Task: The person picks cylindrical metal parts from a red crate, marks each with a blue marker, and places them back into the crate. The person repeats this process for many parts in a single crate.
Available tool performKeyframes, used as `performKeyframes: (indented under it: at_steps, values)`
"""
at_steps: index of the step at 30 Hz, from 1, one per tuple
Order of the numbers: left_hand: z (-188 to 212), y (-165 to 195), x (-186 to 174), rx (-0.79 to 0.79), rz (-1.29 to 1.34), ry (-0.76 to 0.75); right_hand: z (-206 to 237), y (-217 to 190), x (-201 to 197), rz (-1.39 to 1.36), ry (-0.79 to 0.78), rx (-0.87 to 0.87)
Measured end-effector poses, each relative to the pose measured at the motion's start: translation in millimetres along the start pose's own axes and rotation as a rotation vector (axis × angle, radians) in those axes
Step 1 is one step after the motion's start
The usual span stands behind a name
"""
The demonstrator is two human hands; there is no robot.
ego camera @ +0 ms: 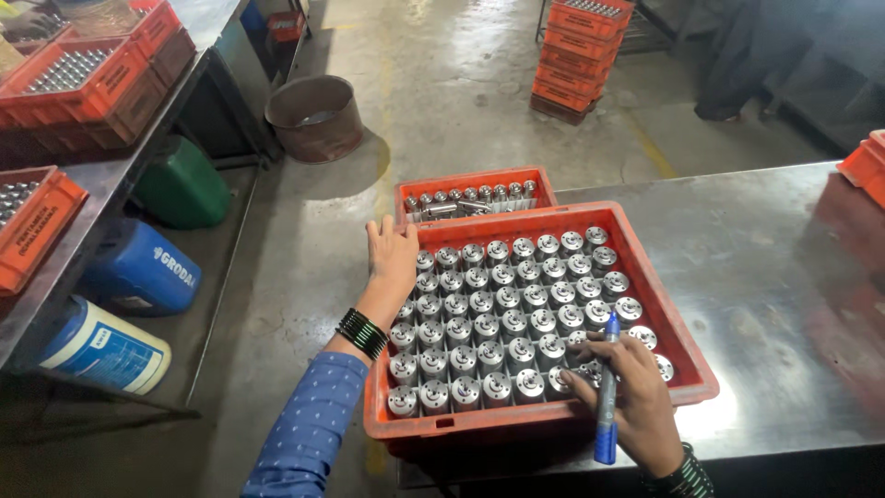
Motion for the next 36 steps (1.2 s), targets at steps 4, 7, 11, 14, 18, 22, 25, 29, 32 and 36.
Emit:
performKeyframes:
  at_steps: [4,7,11,14,18,22,25,29,32,36]
  values:
    - [0,1,-22,0.026,-0.046,0.177,0,0,0,0.05,-0.007,-0.057]
    - [5,-22,-67,-0.052,-0.05,0.505,-2,4,0,0.01,-0.035,0.03]
    - [50,-72,-106,-0.05,0.848,0.633,-1,12,1,-0.07,-0.008,-0.011]
    - [74,-46,-100,-0.05,1.817,0.401,5,21,0,-0.089,0.013,-0.023]
    - [124,51,-75,-0.425,2.192,0.207,14,32,1,-0.186,0.119,-0.095]
    - [155,122,-51,-0.432,2.804,0.062,20,41,5,-0.261,0.121,0.142]
    - [148,135,-33,-0.435,2.988,0.099,19,37,3,-0.137,0.115,0.144]
    - [143,134,-17,-0.56,3.047,0.118,19,32,1,-0.264,0.085,0.142]
    - [147,130,-16,-0.42,3.007,0.115,23,34,2,-0.29,0.106,0.198]
    - [150,120,-15,-0.29,2.879,0.086,26,41,4,-0.33,0.115,0.197]
Point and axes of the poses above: each hand's wrist, its own z-axis away from the middle knuckle, its own x-axis out of the palm, y = z × x, the point moved 2 cm from there along -z, towards the middle knuckle, and after that the axes turned 3 degrees about -z, right-handed, at the moved point
